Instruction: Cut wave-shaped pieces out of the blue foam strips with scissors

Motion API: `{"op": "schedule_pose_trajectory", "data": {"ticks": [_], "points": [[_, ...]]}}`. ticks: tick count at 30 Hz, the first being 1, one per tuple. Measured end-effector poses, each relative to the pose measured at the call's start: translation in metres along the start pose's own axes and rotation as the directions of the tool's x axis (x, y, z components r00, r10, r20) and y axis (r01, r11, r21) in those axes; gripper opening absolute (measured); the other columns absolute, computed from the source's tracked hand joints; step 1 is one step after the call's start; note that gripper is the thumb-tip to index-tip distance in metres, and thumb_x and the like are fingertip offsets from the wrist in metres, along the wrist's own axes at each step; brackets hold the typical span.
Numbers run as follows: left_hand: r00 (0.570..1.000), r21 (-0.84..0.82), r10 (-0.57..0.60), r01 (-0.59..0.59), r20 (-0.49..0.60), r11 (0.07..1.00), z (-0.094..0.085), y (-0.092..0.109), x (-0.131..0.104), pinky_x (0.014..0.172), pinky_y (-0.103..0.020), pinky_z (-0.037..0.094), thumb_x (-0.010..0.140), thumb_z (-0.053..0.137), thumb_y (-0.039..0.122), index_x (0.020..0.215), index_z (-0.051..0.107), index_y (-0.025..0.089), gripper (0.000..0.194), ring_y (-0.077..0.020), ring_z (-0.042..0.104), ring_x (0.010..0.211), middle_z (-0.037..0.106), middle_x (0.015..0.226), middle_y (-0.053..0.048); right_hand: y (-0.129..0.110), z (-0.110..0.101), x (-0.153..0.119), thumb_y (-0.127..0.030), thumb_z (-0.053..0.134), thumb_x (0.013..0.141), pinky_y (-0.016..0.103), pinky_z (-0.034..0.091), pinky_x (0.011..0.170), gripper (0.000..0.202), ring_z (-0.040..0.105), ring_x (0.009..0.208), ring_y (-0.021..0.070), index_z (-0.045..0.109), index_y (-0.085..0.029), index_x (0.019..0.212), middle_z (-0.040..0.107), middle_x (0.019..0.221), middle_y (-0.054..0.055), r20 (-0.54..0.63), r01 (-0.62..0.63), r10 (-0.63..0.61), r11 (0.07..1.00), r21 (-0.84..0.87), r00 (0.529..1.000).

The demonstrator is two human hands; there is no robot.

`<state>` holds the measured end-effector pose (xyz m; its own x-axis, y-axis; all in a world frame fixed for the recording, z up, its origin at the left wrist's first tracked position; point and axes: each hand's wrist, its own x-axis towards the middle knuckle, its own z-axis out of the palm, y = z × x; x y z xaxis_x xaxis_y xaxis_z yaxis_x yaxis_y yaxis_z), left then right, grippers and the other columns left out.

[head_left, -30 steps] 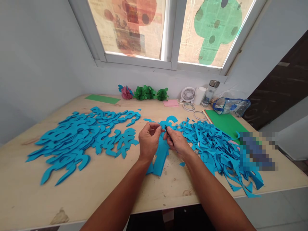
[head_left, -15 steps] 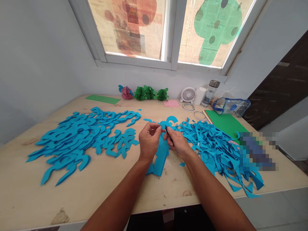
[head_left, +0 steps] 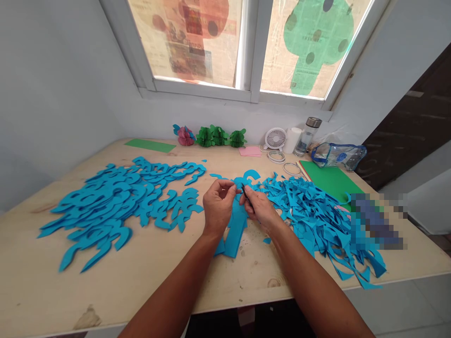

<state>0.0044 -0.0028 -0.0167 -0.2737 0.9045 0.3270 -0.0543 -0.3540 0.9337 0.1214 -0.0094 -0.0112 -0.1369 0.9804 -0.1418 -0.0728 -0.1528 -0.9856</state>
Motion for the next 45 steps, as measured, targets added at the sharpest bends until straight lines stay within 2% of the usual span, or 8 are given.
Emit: {"op": "schedule_pose_trajectory", "data": {"ticks": [18,29,39,45], "points": [[1.0,0.02,-0.002,0.001,0.011,1.0,0.0,0.001,-0.001,0.066,-0.029,0.055,0.074,0.068,0.026,0.076,0.061,0.02,0.009,-0.0165,0.068,0.065,0.065,0.069,0.002,0.001,-0.001,0.001,-0.069,0.055,0.077,0.022,0.018,0.037,0.053,0.026,0.035,0.0062,0.056,-0.017,0.065,0.034,0.039,-0.008,0.018,0.011,-0.011,1.0,-0.019,1.0],[1.0,-0.011,-0.001,0.001,0.015,1.0,0.0,0.0,0.0,0.067,-0.03,0.057,0.072,0.07,0.027,0.079,0.062,0.019,0.013,-0.0167,0.069,0.066,0.066,0.071,0.001,-0.001,0.0,0.0,-0.068,0.055,0.077,0.023,0.014,0.038,0.052,0.023,0.035,0.0062,0.054,-0.018,0.062,0.032,0.038,-0.008,-0.013,0.014,-0.014,1.0,-0.024,1.0],[0.994,-0.036,-0.077,0.08,0.073,0.996,-0.004,0.0,0.005,0.067,-0.031,0.058,0.071,0.072,0.03,0.092,0.068,0.017,0.025,-0.0174,0.069,0.063,0.068,0.07,0.0,0.002,-0.003,0.003,-0.062,0.052,0.082,0.024,0.014,0.038,0.048,0.022,0.036,0.0069,0.054,-0.019,0.061,0.031,0.037,-0.008,-0.005,0.015,-0.015,0.998,-0.055,1.0],[0.976,-0.079,-0.18,0.19,0.125,0.979,-0.008,0.004,0.009,0.066,-0.034,0.058,0.067,0.076,0.036,0.092,0.07,0.014,0.034,-0.018,0.068,0.061,0.067,0.065,-0.001,0.004,-0.005,0.004,-0.062,0.052,0.082,0.025,0.014,0.039,0.048,0.022,0.036,0.0075,0.053,-0.02,0.06,0.031,0.038,-0.007,0.002,0.029,-0.029,0.997,-0.066,1.0]]}}
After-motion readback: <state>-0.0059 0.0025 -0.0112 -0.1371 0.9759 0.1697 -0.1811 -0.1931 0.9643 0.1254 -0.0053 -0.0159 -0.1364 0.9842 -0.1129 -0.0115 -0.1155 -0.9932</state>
